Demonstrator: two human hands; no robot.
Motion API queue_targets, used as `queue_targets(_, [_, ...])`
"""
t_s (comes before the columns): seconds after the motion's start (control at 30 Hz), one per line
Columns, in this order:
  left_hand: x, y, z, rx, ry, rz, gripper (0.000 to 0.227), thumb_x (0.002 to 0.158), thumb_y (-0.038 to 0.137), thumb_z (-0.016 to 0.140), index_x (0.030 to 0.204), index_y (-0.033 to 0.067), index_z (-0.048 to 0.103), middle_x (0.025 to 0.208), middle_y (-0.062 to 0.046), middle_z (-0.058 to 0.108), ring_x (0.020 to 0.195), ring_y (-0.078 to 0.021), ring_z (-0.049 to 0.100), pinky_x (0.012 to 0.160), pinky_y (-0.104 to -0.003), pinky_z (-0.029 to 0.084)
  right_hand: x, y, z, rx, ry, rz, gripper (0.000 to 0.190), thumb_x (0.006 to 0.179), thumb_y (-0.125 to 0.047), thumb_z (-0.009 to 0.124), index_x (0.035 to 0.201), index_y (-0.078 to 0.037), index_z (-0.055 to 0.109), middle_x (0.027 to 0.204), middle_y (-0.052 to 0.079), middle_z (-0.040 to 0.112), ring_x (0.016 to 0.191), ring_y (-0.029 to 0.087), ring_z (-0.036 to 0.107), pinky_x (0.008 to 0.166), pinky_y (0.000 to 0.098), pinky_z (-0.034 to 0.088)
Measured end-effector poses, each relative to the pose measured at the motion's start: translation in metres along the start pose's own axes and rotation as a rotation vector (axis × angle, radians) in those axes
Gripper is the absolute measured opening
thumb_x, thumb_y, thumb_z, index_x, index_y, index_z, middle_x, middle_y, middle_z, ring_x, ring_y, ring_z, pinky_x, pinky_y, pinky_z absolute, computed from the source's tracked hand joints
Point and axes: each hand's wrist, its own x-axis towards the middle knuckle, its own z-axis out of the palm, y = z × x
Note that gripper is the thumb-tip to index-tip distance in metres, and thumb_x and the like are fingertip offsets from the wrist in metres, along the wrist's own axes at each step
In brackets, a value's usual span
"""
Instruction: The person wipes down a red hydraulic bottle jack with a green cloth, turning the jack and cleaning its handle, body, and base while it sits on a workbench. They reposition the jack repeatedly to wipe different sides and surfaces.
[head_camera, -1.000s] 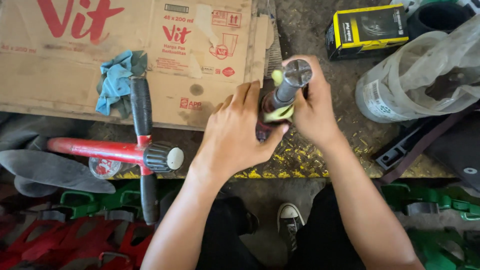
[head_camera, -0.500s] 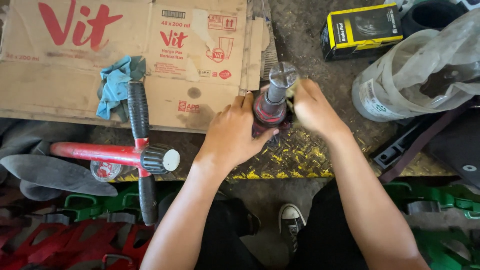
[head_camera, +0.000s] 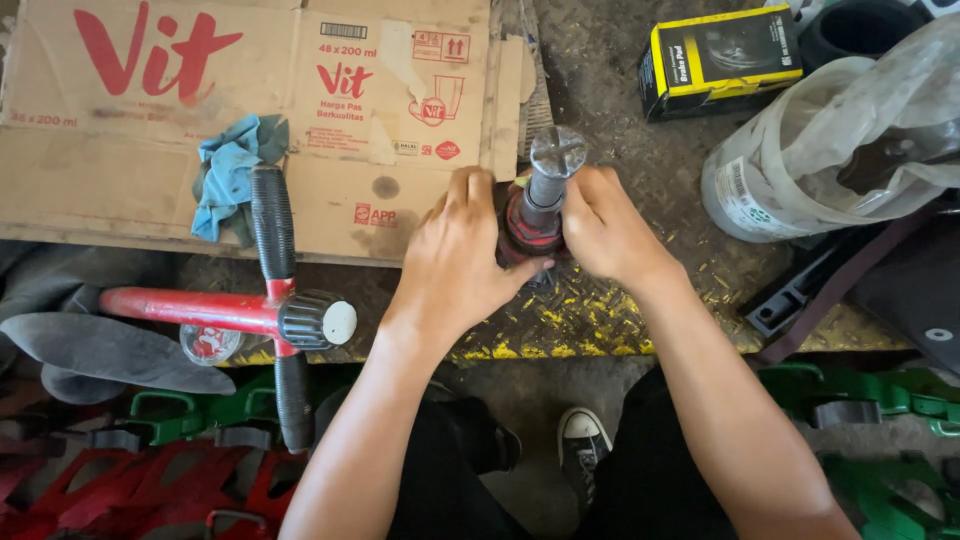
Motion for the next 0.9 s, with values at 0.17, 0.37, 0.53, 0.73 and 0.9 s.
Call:
queue_targets(0.17, [-0.001,0.0,-0.001,-0.068,0.22,0.244,0.102,0.066,0.036,0.095,0.137,-0.0126,0.04,0.134,-0.032,0.049,0.115,-0.0477,0.06,0.093,-0.049,0.053,0.002,-0.002,0.002,0.021,0.031,0.048,0.036,0.101,-0.014,0.036,0.106,0.004,0.067,0.088,0.025,0.071,0.077,0.034,0.07,0.079,0.0425,0.056])
queue_targets(0.37, [-0.001,0.002,0.001,-0.245,0.213,0.265,0.078,0.082,0.036,0.088,0.129,-0.0084,0.043,0.14,-0.025,0.048,0.118,-0.0398,0.062,0.099,-0.045,0.054,0.005,0.047,-0.01,-0.142,-0.168,0.238,0.032,0.104,-0.012,0.035,0.102,0.002,0.063,0.098,0.026,0.071,0.091,0.04,0.067,0.083,0.0467,0.051])
queue_targets(0.53, [-0.002,0.006,-0.002,-0.21,0.308,0.363,0.063,0.09,0.029,0.085,0.129,-0.0056,0.05,0.142,-0.022,0.048,0.125,-0.0411,0.06,0.103,-0.045,0.053,-0.005,0.069,-0.012,-0.502,-0.159,-0.131,0.018,0.093,-0.008,0.048,0.097,0.004,0.061,0.099,0.03,0.066,0.093,0.049,0.063,0.083,0.0512,0.05])
queue_targets(0.73, [-0.002,0.006,0.002,-0.209,0.344,0.364,0.057,0.093,0.026,0.081,0.131,-0.004,0.051,0.142,-0.021,0.05,0.127,-0.0412,0.06,0.106,-0.047,0.053,0.001,0.077,-0.014,-0.369,-0.21,-0.181,0.016,0.091,-0.01,0.052,0.096,0.004,0.059,0.096,0.027,0.066,0.09,0.046,0.063,0.078,0.0509,0.051])
queue_targets(0.9, [0.001,0.019,0.003,-0.26,0.386,0.377,0.058,0.094,0.025,0.079,0.134,-0.0081,0.052,0.141,-0.022,0.049,0.128,-0.0433,0.058,0.107,-0.048,0.052,-0.002,0.06,-0.015,-0.481,-0.098,-0.354,0.018,0.093,-0.014,0.054,0.096,0.002,0.061,0.097,0.026,0.066,0.091,0.045,0.062,0.079,0.0506,0.051])
